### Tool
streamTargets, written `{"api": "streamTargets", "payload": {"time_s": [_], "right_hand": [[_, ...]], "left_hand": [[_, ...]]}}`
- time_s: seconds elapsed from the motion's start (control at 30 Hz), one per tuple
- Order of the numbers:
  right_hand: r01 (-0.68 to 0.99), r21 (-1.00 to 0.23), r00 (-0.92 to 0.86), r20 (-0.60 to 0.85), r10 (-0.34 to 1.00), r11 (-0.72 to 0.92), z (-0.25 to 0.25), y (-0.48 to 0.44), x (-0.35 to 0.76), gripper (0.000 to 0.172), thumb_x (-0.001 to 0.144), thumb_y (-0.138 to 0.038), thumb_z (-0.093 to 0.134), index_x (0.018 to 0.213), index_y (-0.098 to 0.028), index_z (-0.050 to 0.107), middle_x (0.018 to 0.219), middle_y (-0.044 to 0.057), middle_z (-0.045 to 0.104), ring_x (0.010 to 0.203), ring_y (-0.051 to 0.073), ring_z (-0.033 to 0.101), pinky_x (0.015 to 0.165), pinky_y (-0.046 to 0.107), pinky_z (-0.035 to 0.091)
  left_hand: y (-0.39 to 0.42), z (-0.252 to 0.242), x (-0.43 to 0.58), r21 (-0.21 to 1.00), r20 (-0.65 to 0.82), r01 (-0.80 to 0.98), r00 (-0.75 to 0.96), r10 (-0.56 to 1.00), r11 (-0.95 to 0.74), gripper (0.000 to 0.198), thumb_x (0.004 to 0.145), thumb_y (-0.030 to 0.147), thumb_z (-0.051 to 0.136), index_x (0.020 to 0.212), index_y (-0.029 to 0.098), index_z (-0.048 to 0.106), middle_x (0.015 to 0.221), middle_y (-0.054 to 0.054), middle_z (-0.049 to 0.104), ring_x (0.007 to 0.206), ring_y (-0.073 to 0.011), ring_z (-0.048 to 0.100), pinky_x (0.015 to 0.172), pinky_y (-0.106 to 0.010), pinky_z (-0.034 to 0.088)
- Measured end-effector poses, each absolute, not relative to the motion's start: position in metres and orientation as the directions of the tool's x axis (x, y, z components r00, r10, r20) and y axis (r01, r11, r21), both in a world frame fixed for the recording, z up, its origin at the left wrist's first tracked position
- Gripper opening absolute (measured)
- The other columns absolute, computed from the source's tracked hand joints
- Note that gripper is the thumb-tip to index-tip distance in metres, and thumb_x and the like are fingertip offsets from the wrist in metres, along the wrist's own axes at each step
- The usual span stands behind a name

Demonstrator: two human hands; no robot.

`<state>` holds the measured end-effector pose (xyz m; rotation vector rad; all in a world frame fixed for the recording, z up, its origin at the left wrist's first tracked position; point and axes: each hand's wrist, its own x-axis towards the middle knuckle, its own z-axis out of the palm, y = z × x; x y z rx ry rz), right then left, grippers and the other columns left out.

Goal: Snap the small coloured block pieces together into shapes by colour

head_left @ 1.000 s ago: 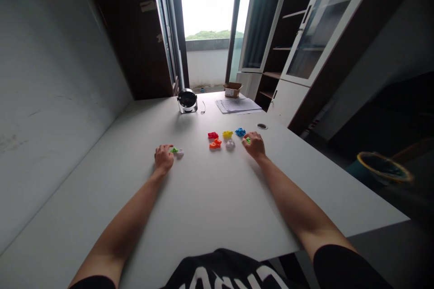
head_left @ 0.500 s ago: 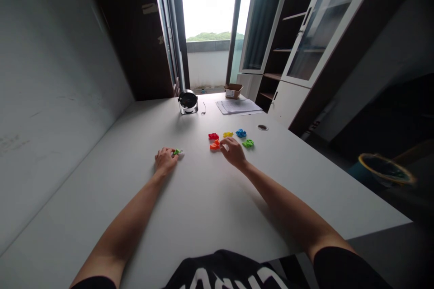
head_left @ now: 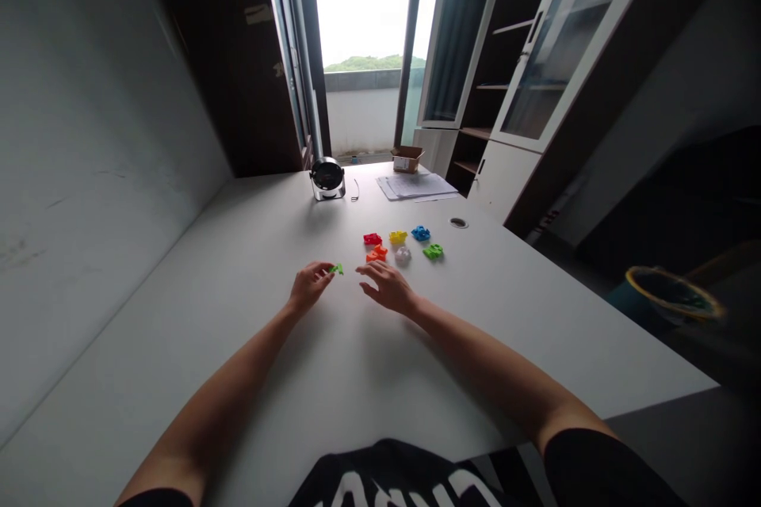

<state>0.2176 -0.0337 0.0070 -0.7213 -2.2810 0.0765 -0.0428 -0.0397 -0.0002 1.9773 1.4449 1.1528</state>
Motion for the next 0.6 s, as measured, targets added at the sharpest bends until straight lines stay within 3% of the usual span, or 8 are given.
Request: {"api": "streamTargets", "payload": {"time_s": [0.13,0.3,0.6], "right_hand": [[0.467,-0.237,-0.595,0.628,0.501,0.852,0.007,-0.036,0.214,0.035,0.095,-0.032,0.058,0.13,-0.027,0.055,0.113,0.009,0.066,0.103,0.027,0.061,0.087,0.043,0.053],[0.436,-0.227,-0.627,0.617,0.475,0.871,0.008,-0.04,0.21,0.027,0.097,-0.034,0.056,0.123,-0.027,0.058,0.111,0.008,0.066,0.102,0.025,0.061,0.087,0.042,0.054],[0.387,-0.274,-0.632,0.617,0.47,0.88,0.009,-0.041,0.211,0.024,0.096,-0.03,0.056,0.12,-0.027,0.06,0.109,0.007,0.067,0.099,0.024,0.063,0.085,0.04,0.054]], "left_hand": [[-0.05,0.005,-0.027,0.766,0.357,0.496,0.199,0.913,-0.408,0.023,0.087,0.038,0.064,0.101,0.022,0.071,0.093,-0.004,0.073,0.073,-0.015,0.064,0.072,-0.028,0.052],[-0.055,0.008,-0.022,0.758,0.338,0.494,0.26,0.905,-0.425,0.02,0.086,0.038,0.064,0.096,0.02,0.07,0.083,-0.003,0.071,0.073,-0.0154,0.064,0.072,-0.029,0.051],[-0.053,0.005,-0.021,0.776,0.313,0.47,0.293,0.904,-0.421,0.023,0.088,0.04,0.061,0.097,0.02,0.07,0.084,-0.003,0.072,0.074,-0.0157,0.064,0.073,-0.03,0.05]]}}
